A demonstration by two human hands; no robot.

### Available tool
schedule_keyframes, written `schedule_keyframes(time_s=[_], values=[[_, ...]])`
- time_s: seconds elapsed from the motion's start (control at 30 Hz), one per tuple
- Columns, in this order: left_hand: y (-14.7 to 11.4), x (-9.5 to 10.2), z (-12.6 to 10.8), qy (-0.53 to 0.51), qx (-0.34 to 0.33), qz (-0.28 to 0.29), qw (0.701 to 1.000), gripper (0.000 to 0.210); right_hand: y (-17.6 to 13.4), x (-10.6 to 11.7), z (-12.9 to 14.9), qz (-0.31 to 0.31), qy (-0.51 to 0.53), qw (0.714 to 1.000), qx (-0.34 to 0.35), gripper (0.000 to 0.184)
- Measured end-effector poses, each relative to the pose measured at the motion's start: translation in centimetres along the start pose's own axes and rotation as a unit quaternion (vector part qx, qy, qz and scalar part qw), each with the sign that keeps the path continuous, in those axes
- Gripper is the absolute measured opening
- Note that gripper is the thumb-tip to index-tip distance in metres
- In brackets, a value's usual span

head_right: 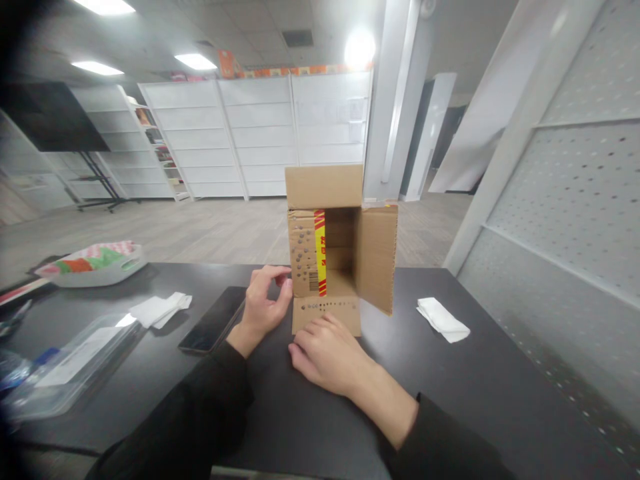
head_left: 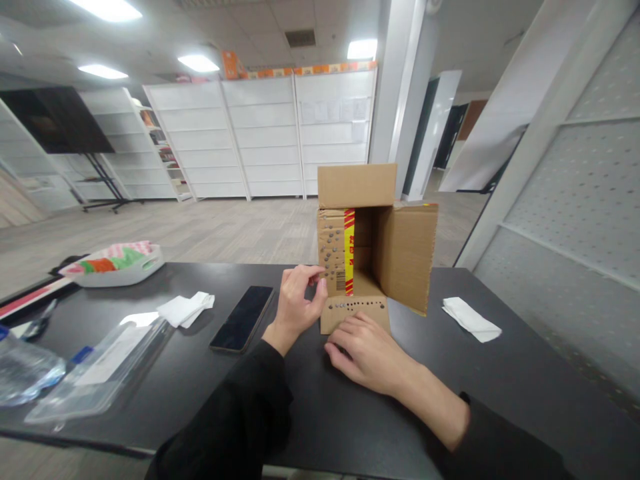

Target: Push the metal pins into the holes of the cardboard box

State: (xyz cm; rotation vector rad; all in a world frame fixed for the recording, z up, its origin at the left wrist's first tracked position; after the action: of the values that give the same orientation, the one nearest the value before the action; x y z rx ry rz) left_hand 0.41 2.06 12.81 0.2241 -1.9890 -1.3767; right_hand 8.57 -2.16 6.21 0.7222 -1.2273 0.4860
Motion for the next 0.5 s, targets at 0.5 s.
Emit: schedule_keyframes(time_s=[0.5], values=[[-0.1,0.1,0.0,-0.010,-0.007,-0.001,1.000,0.018,-1.9,2.7,-8.8,-0.244,0.210,0.932,-0.166,0.030]])
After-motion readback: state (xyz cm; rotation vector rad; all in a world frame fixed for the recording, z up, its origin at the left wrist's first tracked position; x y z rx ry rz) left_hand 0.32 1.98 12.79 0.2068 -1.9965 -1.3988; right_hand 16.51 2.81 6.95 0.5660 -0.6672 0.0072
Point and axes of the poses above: each hand's wrist, its own y-axis towards the middle knuckle, its own x-axis out of the back of the hand, z = x × y, the point moved 10 cm from there along y, towards the middle knuckle, and after that the axes turned 5 degrees about z, right-handed, at the moved point
